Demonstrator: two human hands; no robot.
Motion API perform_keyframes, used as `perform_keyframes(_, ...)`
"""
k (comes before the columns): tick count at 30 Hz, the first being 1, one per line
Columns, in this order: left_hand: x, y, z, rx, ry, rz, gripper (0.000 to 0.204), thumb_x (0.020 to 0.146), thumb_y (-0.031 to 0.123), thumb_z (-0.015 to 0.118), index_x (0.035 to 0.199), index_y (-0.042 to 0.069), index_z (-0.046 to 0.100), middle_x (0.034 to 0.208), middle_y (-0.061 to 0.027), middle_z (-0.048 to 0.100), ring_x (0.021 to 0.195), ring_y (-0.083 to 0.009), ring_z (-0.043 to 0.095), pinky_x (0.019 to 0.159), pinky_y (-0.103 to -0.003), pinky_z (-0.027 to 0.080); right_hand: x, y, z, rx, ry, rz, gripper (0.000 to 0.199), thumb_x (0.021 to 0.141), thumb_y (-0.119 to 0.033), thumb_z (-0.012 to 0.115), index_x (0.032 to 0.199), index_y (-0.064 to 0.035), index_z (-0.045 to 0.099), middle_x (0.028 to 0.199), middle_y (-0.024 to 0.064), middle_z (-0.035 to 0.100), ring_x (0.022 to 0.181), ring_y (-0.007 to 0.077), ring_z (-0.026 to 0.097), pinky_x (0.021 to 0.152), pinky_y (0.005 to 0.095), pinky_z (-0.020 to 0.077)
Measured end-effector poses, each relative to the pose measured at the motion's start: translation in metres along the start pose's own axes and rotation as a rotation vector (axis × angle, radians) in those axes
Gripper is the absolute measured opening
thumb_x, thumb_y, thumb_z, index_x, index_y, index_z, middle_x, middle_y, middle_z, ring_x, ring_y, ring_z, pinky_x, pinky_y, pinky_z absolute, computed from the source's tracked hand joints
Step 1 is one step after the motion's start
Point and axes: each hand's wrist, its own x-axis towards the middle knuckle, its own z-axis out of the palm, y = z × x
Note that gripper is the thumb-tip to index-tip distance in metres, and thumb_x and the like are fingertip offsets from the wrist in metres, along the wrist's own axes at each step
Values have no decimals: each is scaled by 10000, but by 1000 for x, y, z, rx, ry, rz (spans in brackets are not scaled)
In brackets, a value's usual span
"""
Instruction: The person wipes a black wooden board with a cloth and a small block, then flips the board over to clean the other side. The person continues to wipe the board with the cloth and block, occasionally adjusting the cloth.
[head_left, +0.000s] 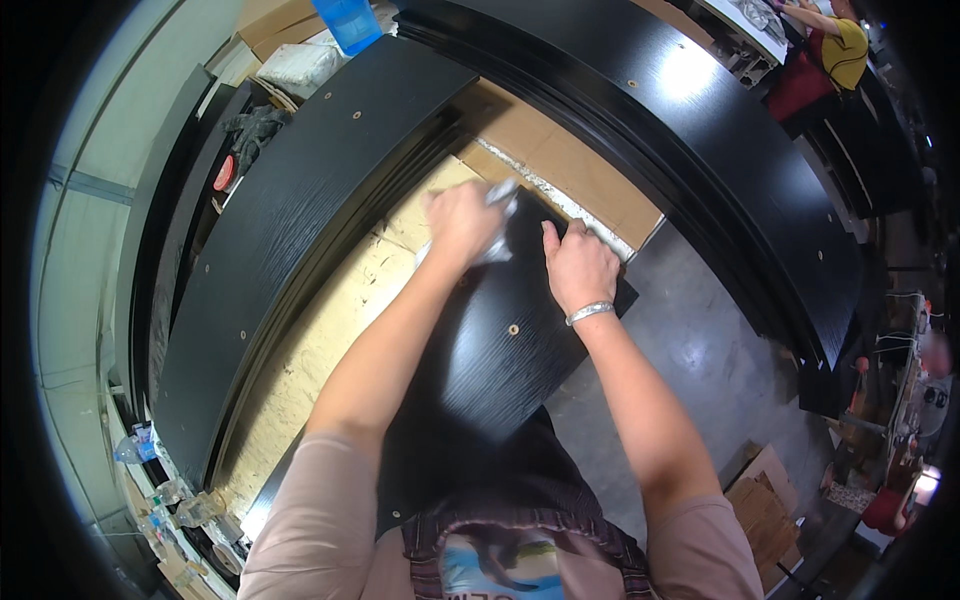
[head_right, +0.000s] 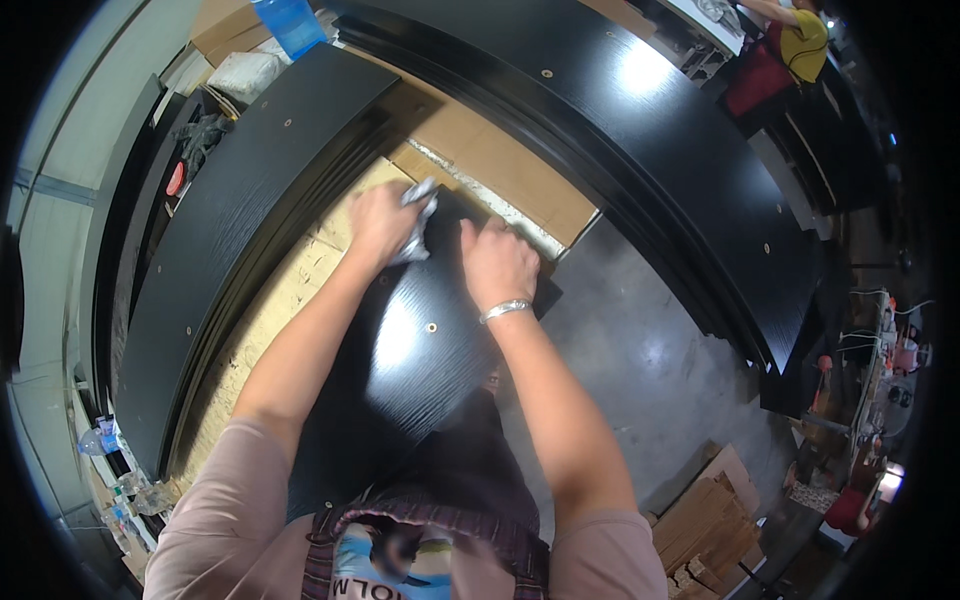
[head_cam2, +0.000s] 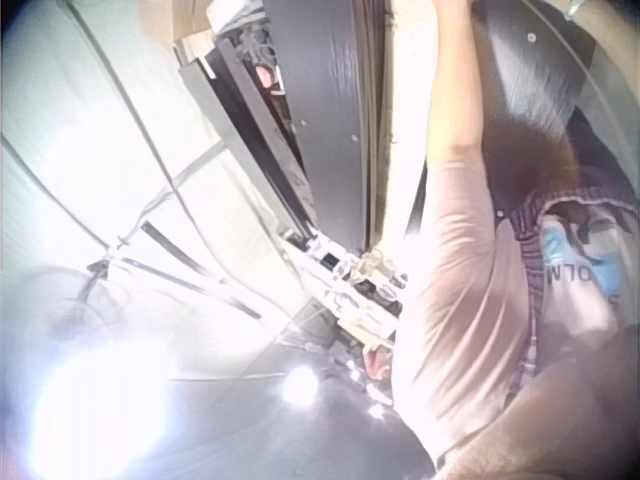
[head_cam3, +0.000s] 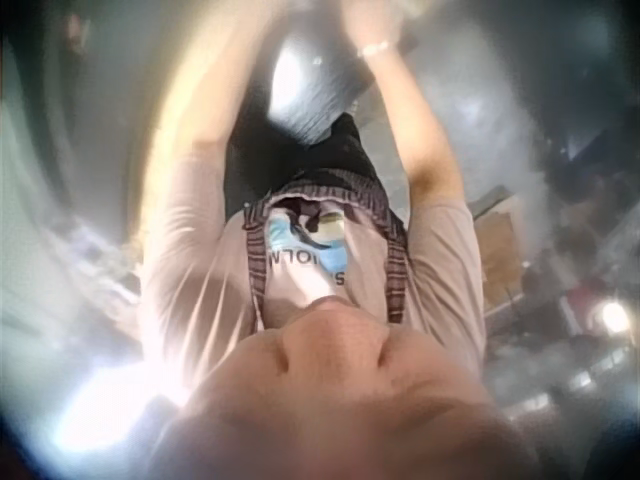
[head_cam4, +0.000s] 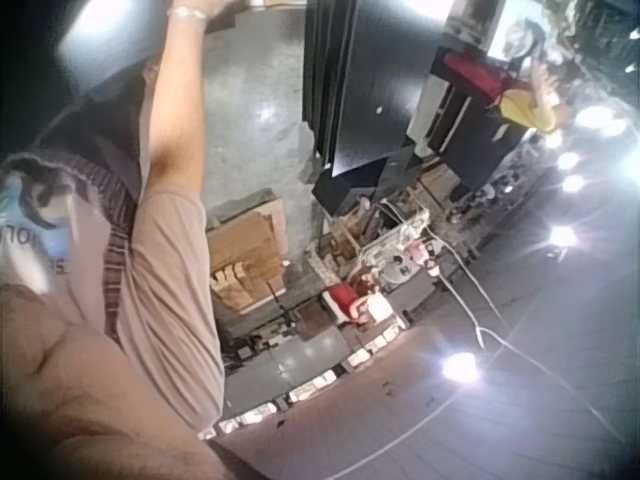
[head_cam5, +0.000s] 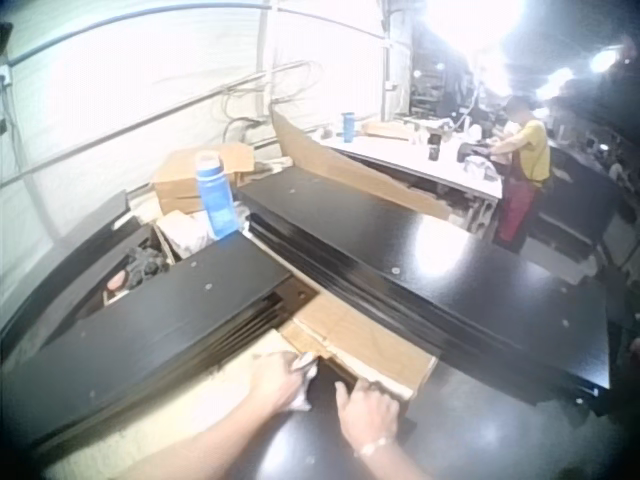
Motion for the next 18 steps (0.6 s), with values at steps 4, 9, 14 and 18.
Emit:
perform_keyframes(4, -30, -13, -18, -54, -55, -21, 284, 862, 389, 686, 966, 140, 775, 787, -159, 710, 805, -327, 680, 884, -451, 423, 4, 7, -2, -19, -12, 39, 483, 993, -440, 500, 913, 14, 646, 786, 206, 703, 733, 375, 709, 675, 464, 563)
perform_keyframes(9, -60, -44, -26, -160, -72, -105, 280, 844, 388, 702, 963, 149, 786, 815, -142, 732, 815, -306, 702, 833, -436, 494, 2, 9, -3, -10, 34, 30, 484, 992, -440, 504, 894, 11, 650, 787, 211, 702, 735, 376, 709, 681, 461, 562)
perform_keyframes(14, -12, 7, -8, -101, 11, -28, 264, 845, 345, 692, 944, 111, 761, 852, -151, 725, 864, -329, 686, 882, -440, 433, 2, 1, -4, -19, 26, 10, 514, 1001, -452, 488, 881, 19, 655, 766, 255, 696, 761, 406, 705, 734, 476, 561)
perform_keyframes(18, -84, -52, -9, -8, 277, 261, 258, 823, 185, 698, 1068, 112, 736, 1148, -61, 712, 1033, -260, 644, 948, -451, 364, 3, 7, -2, -29, 23, 25, 514, 1001, -452, 490, 874, 19, 653, 756, 258, 693, 756, 409, 704, 729, 481, 560)
